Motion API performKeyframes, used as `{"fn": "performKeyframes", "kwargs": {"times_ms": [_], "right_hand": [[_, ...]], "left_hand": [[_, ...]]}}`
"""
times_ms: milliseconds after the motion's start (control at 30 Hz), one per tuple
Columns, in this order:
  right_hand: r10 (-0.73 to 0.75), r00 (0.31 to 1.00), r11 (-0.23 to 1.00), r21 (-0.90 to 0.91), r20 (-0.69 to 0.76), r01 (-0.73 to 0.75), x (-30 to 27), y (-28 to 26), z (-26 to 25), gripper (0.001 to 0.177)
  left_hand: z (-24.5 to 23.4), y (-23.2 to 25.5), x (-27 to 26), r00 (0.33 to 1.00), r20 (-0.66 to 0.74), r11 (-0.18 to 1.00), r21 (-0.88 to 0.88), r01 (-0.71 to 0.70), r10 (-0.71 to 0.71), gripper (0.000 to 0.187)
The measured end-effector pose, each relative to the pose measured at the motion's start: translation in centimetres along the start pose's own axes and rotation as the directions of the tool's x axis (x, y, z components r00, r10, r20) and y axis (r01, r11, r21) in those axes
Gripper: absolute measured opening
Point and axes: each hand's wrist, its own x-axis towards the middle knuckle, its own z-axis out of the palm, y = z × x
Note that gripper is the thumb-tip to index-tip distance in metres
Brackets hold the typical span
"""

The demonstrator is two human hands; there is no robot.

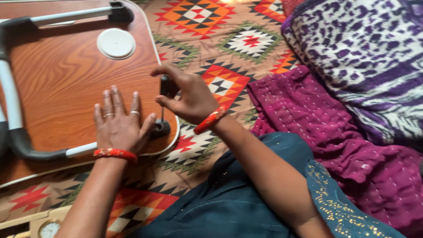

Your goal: The person assembles a foldable lap desk by attaching metal legs to a wooden tabletop using a screwdriver. They tighten screws at multiple connection points, flip the desk to access the underside, and continue securing the legs.

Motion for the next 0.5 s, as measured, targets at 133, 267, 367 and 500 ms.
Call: {"fn": "performKeyframes", "kwargs": {"times_ms": [133,267,367,500], "right_hand": [[-0.027,0.999,0.997,-0.067,-0.027,0.025,-0.1,-1.0,0.2,0.047],[-0.032,0.999,0.993,-0.112,-0.004,0.031,-0.1,-1.7,0.4,0.043],[-0.036,0.999,0.982,-0.184,-0.012,0.033,-0.4,-2.0,0.3,0.042],[-0.027,0.998,0.977,-0.213,-0.060,0.013,-0.9,-2.1,0.4,0.036]], "left_hand": [[0.1,0.1,0.0,0.999,-0.048,1.000,0.013,-0.012,0.013,0.081],[0.1,0.1,-0.2,0.998,-0.062,0.999,0.041,0.002,0.001,0.080],[0.2,0.2,-0.2,0.997,-0.072,0.999,0.045,0.006,-0.003,0.080],[0.1,0.1,-0.2,0.996,-0.084,0.999,0.036,-0.002,0.005,0.081]]}}
